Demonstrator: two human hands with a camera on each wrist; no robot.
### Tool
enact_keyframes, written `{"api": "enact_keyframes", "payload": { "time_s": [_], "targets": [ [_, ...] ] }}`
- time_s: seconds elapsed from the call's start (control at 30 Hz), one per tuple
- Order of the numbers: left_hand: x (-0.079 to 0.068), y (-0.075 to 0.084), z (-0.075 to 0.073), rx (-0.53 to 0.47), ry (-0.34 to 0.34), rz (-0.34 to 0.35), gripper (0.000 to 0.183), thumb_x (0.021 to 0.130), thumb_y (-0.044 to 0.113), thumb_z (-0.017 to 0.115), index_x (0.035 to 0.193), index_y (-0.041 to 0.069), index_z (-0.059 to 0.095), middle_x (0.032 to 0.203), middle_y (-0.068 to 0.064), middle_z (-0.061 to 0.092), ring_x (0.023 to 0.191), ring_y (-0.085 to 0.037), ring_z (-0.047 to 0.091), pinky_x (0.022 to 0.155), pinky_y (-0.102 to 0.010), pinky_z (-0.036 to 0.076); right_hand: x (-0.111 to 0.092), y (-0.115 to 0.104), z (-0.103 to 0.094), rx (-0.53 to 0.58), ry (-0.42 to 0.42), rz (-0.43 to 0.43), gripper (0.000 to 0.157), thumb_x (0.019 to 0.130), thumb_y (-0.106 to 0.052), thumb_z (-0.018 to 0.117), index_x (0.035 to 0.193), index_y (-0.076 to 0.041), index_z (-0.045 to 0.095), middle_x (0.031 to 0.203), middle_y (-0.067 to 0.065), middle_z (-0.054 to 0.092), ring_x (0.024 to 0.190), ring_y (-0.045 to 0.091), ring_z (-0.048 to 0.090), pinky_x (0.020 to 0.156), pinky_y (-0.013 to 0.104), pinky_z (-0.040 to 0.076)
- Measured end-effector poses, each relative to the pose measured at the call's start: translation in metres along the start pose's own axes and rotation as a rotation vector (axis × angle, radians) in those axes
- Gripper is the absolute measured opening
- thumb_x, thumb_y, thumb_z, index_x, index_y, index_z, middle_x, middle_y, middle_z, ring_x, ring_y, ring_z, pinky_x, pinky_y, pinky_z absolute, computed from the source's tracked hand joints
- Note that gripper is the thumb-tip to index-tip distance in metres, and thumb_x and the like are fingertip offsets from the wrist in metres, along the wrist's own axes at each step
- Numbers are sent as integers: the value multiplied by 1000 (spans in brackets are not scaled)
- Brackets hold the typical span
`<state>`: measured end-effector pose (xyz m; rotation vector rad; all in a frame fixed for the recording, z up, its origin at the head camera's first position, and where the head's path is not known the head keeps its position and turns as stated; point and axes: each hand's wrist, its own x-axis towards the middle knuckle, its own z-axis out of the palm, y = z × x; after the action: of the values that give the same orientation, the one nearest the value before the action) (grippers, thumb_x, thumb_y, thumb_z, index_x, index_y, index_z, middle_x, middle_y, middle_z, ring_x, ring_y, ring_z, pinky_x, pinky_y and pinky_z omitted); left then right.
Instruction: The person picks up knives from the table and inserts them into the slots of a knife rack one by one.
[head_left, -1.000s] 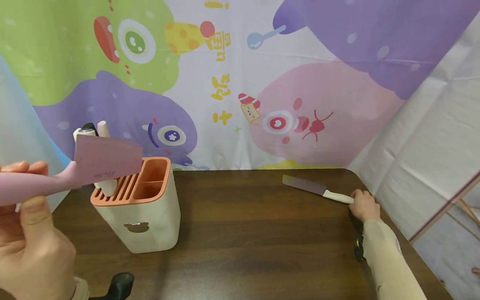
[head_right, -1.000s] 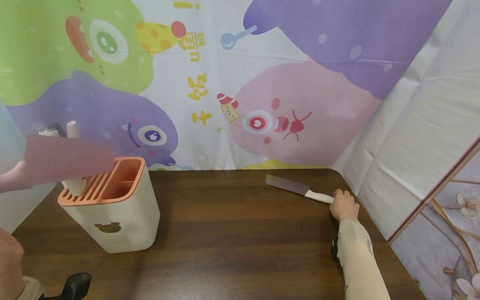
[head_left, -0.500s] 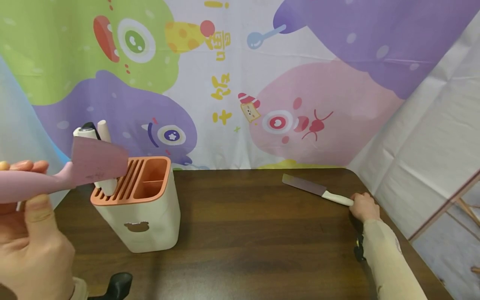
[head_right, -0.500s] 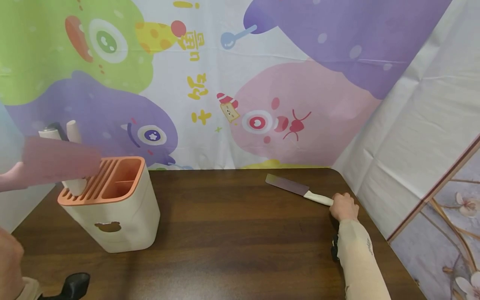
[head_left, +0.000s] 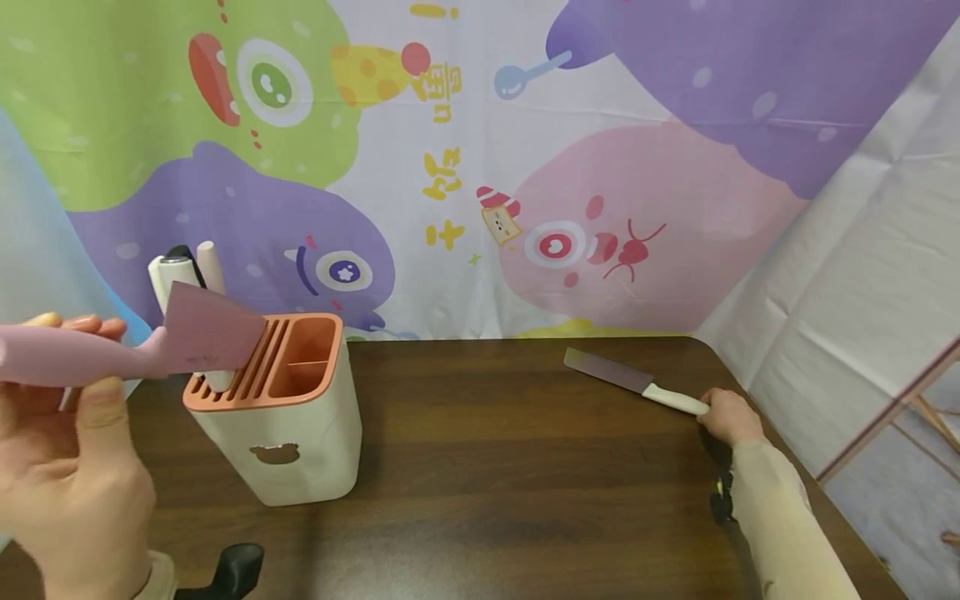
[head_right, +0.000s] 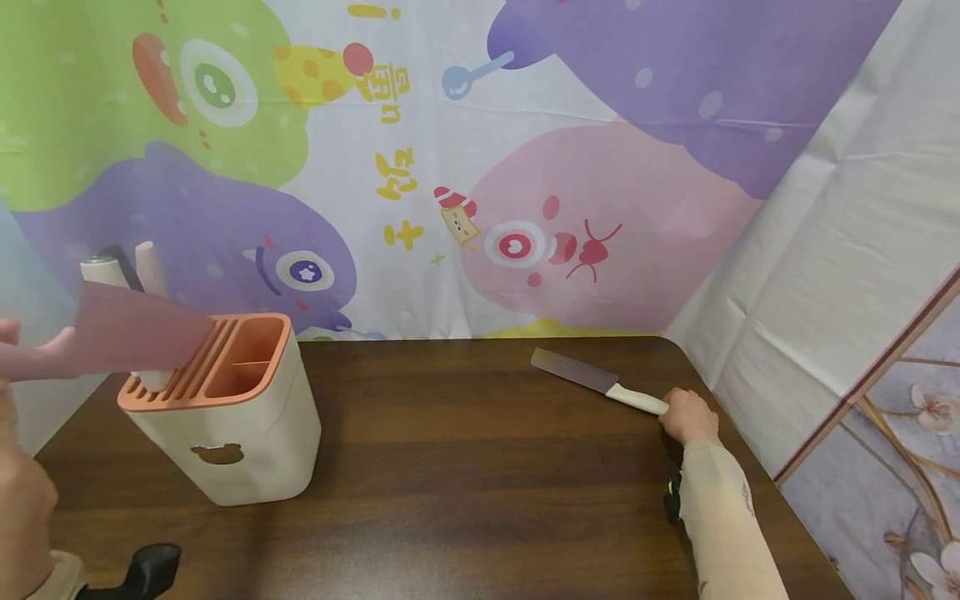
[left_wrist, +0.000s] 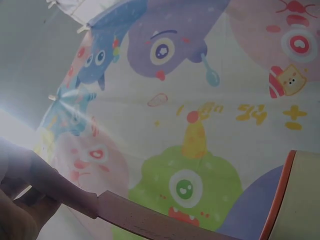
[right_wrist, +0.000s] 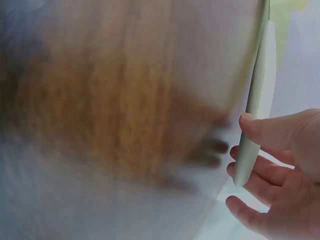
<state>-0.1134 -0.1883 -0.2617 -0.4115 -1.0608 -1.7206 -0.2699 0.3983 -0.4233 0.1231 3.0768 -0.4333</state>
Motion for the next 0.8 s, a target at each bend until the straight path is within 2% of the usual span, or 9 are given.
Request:
{"api": "enact_keyframes", "payload": {
  "time_s": [0.13,0.3,0.33,0.53,0.6,0.73,0.8],
  "targets": [
    [2,-3,6,4,-23,24,35,77,-16,58,112,-15,50,105,-25,57,101,-33,56,93,-31,44,-1,-1,-4,20,10,-24,28,78,-8,61,100,9,56,96,28,60,86,40,57,70,49,45],
    [3,-6,11,95,-60,51,34,76,-13,61,109,-16,51,102,-21,57,97,-30,58,88,-28,47,-3,-1,-8,36,67,-90,27,78,-7,62,97,11,56,90,27,61,78,38,57,69,48,45],
    [3,-7,11,139,-70,49,34,77,-12,61,109,-16,52,103,-19,56,97,-29,58,88,-27,47,-3,-2,-9,41,80,-107,27,78,-7,62,97,12,56,89,28,60,78,39,57,69,49,44],
    [3,-15,7,269,-101,-4,35,79,-12,58,114,-11,52,105,-14,56,98,-24,58,91,-26,45,-6,-8,-19,74,137,-163,29,78,-7,63,97,12,56,86,27,60,75,39,55,67,49,43],
    [4,-19,6,250,-98,-26,36,80,-12,57,115,-10,52,103,-13,56,98,-24,57,92,-25,45,-8,-11,-23,81,146,-170,29,78,-8,63,98,11,56,85,25,60,75,38,56,67,49,43],
    [3,-26,4,338,-106,-39,37,81,-14,53,117,-5,54,102,-9,58,99,-23,57,92,-24,44,-11,-16,-33,104,143,-181,30,80,-11,63,100,10,56,85,24,60,75,36,55,67,48,42],
    [2,-30,3,313,-91,-63,38,81,-18,50,116,-5,54,101,-9,58,99,-23,56,91,-22,44,-13,-19,-37,112,140,-187,31,81,-12,64,101,9,56,86,23,60,75,35,54,66,46,42]
  ]
}}
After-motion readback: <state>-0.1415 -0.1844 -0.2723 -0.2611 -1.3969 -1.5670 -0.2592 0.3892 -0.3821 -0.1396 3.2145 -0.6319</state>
